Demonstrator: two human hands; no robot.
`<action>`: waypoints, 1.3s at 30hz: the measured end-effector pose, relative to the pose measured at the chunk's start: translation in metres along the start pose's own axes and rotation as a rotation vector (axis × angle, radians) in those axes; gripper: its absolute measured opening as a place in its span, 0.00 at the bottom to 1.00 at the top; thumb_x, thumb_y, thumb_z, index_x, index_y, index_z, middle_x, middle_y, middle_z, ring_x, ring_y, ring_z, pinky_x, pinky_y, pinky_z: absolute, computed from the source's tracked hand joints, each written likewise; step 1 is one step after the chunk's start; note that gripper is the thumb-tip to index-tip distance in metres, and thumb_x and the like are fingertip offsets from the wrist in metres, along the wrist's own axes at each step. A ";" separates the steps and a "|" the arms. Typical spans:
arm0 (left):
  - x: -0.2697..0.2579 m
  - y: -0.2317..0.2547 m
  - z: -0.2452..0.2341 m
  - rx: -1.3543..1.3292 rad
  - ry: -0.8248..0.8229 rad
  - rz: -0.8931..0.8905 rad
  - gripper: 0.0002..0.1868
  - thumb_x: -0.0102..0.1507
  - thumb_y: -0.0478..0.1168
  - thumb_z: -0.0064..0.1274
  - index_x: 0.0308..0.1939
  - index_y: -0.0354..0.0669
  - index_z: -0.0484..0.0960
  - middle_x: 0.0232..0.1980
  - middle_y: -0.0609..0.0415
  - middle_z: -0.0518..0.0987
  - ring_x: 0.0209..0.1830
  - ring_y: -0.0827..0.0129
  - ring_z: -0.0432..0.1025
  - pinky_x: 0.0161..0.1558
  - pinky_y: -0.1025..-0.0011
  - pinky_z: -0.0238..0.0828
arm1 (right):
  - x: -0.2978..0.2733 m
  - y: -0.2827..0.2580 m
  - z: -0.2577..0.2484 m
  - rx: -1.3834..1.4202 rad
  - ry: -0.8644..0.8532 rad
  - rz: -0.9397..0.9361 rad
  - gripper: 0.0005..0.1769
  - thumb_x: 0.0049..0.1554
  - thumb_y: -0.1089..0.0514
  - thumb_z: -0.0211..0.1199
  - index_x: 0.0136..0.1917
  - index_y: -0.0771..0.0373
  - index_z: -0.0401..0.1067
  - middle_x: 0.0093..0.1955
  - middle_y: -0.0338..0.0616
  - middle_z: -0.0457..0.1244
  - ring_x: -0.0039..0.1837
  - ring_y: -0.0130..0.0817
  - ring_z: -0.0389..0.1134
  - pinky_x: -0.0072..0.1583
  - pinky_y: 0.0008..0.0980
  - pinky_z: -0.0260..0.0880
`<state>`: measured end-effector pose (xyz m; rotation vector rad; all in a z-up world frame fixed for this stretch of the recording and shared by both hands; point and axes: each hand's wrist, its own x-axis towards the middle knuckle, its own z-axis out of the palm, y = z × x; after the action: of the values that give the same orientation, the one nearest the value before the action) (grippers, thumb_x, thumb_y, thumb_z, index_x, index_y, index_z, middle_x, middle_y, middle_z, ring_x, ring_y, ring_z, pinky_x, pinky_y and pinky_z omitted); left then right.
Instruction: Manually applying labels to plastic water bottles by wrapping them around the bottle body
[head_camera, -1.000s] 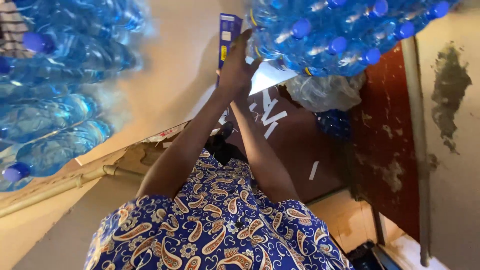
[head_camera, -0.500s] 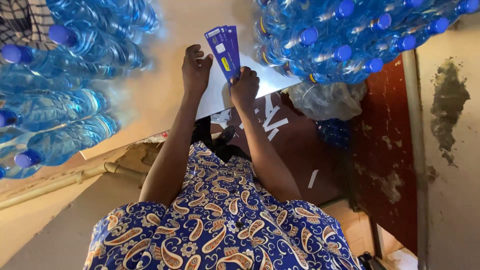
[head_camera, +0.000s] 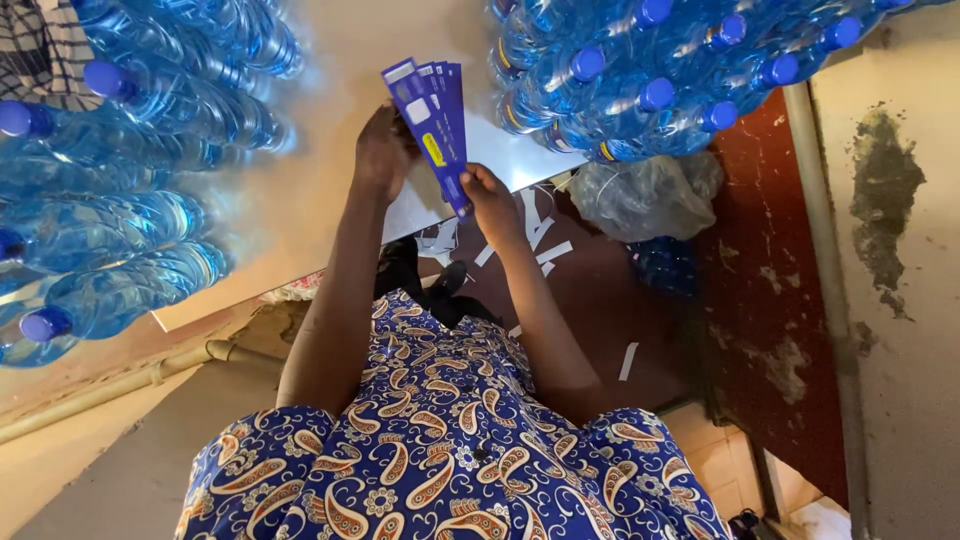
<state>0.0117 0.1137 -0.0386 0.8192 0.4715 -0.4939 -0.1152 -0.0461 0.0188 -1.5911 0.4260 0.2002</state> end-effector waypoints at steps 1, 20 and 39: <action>-0.016 0.011 0.020 -0.002 -0.003 0.005 0.11 0.73 0.49 0.50 0.45 0.50 0.82 0.33 0.64 0.71 0.32 0.70 0.70 0.35 0.73 0.67 | -0.004 0.006 -0.006 -0.003 -0.001 -0.006 0.21 0.75 0.40 0.54 0.63 0.56 0.78 0.50 0.49 0.68 0.56 0.44 0.69 0.63 0.48 0.66; -0.167 0.057 0.160 0.647 -0.379 0.625 0.22 0.69 0.48 0.69 0.60 0.44 0.78 0.49 0.52 0.79 0.47 0.67 0.76 0.48 0.66 0.74 | -0.039 -0.101 -0.039 0.365 0.240 -0.472 0.12 0.66 0.51 0.68 0.47 0.58 0.71 0.40 0.35 0.62 0.49 0.23 0.63 0.55 0.30 0.62; -0.254 0.035 0.188 1.016 -0.249 1.259 0.15 0.76 0.41 0.60 0.61 0.35 0.79 0.65 0.35 0.79 0.63 0.34 0.78 0.59 0.47 0.79 | -0.114 -0.119 -0.065 0.335 0.518 -0.559 0.08 0.71 0.57 0.61 0.50 0.62 0.69 0.37 0.40 0.59 0.46 0.24 0.65 0.52 0.27 0.62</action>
<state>-0.1304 0.0458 0.2380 1.7775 -0.6298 0.4170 -0.1814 -0.0919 0.1766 -1.3564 0.3677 -0.6894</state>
